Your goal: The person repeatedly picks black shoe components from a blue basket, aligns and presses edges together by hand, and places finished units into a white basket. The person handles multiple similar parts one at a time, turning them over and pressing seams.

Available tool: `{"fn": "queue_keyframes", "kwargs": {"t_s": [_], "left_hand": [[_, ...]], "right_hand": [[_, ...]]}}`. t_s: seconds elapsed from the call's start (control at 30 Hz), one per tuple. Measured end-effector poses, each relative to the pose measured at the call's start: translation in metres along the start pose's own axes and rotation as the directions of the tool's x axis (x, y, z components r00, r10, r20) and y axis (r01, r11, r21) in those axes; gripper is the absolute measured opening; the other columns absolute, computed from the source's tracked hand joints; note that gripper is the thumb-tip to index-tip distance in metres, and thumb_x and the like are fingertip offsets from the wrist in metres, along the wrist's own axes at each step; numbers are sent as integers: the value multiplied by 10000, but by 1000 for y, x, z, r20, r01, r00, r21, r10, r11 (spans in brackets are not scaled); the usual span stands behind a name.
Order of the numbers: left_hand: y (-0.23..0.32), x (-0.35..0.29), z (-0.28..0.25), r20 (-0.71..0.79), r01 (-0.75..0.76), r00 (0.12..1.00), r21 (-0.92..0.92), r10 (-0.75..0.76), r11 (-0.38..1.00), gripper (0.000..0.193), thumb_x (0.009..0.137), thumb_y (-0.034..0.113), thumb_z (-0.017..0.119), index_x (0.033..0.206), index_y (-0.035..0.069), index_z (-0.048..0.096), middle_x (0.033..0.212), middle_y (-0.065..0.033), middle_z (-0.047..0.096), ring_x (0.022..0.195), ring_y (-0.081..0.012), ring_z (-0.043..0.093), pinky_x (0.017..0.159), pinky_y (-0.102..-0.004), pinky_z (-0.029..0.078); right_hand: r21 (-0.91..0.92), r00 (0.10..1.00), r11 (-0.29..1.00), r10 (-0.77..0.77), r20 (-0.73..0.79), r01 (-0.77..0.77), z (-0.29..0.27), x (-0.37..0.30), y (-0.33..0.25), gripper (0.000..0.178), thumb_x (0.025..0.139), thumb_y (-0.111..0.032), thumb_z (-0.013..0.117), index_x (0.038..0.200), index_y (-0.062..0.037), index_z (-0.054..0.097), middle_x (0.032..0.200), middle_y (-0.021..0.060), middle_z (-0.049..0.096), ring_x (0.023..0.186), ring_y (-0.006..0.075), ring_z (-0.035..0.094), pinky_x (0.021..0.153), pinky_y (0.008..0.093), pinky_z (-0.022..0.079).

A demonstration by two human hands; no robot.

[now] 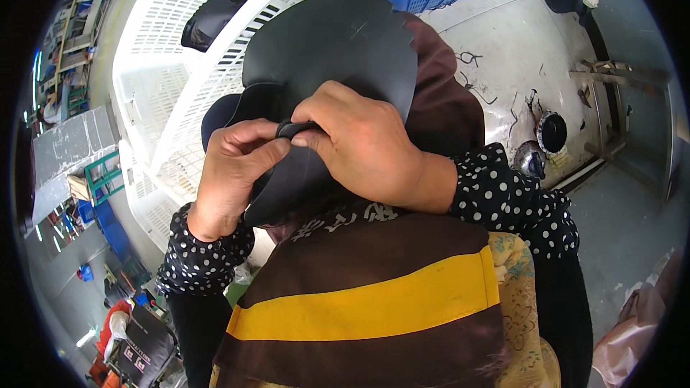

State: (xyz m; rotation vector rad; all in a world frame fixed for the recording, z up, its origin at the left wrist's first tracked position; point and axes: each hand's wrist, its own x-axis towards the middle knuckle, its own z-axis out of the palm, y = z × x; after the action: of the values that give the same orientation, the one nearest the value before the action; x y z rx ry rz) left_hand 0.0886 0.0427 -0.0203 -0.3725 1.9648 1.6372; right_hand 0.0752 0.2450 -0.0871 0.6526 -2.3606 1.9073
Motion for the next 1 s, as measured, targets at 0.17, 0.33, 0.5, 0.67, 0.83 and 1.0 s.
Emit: {"fn": "queue_keyframes", "kwargs": {"t_s": [0.17, 0.33, 0.5, 0.67, 0.83, 1.0], "left_hand": [[-1, -4, 4, -46, 29, 998, -47, -32, 998, 126, 940, -51, 708, 1043, -19, 772, 884, 25, 697, 790, -25, 610, 732, -185, 487], [-1, -3, 8, -55, 0, 998, -73, -5, 997, 159, 935, -73, 696, 1064, -21, 773, 931, 24, 688, 832, -35, 630, 768, -194, 504], [0, -5, 8, -43, -71, 996, 30, 73, 997, 191, 927, -78, 703, 1087, -3, 777, 902, 20, 665, 797, -41, 599, 732, -197, 480], [0, -6, 8, 8, -251, 966, 283, 259, 926, 242, 904, -76, 726, 1127, 8, 767, 882, -10, 658, 773, -61, 592, 690, -207, 465], [5, -13, 3, 0, -270, 958, 342, 288, 900, 278, 877, -66, 746, 1144, 10, 761, 877, -39, 663, 767, -86, 609, 659, -234, 475], [3, -25, 3, -17, -252, 962, 333, 273, 909, 280, 852, -47, 776, 1127, 3, 758, 872, -59, 662, 763, -111, 634, 656, -248, 498]], "right_hand": [[14, 984, 986, 166, 59, -167, -18, -3, -5, 317, 797, 18, 820, 1057, -41, 648, 916, 109, 652, 775, 283, 690, 656, 366, 555], [26, 985, 989, 146, 88, -149, -20, 1, -1, 310, 806, 6, 811, 1069, -42, 654, 952, 116, 675, 825, 308, 703, 703, 388, 566], [-34, 997, 999, 14, 77, -11, -18, 3, 2, 284, 815, 3, 813, 1060, -27, 674, 988, 100, 679, 782, 262, 674, 683, 356, 536], [12, 973, 1000, 12, 230, -15, -18, 10, 14, 196, 803, 12, 816, 951, -3, 689, 987, 111, 681, 791, 279, 662, 668, 347, 515], [26, 930, 980, 177, 321, -195, -25, 24, 12, 171, 822, 21, 816, 931, -6, 687, 915, 75, 667, 749, 196, 617, 629, 322, 466], [47, 914, 983, 146, 379, -176, -26, 36, 0, 176, 809, -73, 830, 911, -11, 701, 856, 115, 675, 795, 302, 664, 704, 398, 510]]}}
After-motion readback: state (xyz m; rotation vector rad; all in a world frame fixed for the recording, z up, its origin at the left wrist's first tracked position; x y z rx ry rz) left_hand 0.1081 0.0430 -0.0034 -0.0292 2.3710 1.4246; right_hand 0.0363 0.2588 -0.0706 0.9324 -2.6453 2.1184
